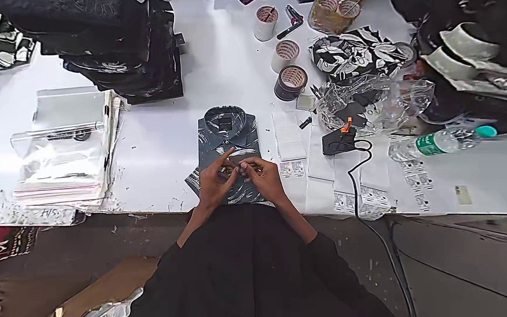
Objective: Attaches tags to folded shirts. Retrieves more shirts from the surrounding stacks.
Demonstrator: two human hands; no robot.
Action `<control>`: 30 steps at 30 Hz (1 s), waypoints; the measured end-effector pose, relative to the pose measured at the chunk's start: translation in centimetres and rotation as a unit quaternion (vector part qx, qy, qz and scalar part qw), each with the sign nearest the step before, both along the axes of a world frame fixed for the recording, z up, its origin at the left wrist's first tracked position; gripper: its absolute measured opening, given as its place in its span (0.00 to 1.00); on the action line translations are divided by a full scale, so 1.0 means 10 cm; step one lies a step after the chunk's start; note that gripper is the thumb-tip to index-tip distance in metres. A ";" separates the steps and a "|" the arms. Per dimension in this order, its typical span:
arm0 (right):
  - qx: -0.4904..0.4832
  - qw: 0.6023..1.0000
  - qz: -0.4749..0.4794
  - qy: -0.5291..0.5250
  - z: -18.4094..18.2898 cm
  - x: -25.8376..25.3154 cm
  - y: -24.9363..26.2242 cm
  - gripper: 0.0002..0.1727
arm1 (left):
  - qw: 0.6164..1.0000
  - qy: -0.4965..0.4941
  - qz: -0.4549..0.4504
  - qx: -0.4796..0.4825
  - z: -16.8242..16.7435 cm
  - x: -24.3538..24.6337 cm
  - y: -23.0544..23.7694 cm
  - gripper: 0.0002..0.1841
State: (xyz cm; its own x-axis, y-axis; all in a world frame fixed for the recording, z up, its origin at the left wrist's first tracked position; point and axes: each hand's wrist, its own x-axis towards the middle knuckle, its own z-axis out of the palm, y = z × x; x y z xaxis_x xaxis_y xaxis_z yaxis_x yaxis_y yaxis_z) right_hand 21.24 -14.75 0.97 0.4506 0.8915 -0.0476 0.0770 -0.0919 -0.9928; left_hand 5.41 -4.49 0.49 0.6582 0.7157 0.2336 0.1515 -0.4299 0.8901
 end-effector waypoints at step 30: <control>-0.057 0.925 0.007 -0.375 -0.01 -0.04 0.03 0.16 | 0.998 0.035 0.052 0.020 -0.08 -0.02 -0.02 0.23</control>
State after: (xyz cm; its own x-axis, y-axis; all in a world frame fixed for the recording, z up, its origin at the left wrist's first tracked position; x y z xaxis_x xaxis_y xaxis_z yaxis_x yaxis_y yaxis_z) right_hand 20.80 -14.40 0.90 0.3830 0.9061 0.1797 0.7419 -0.1859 -0.6442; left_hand 5.17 -4.71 -0.26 0.5968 0.7718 0.2195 0.2584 -0.4439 0.8580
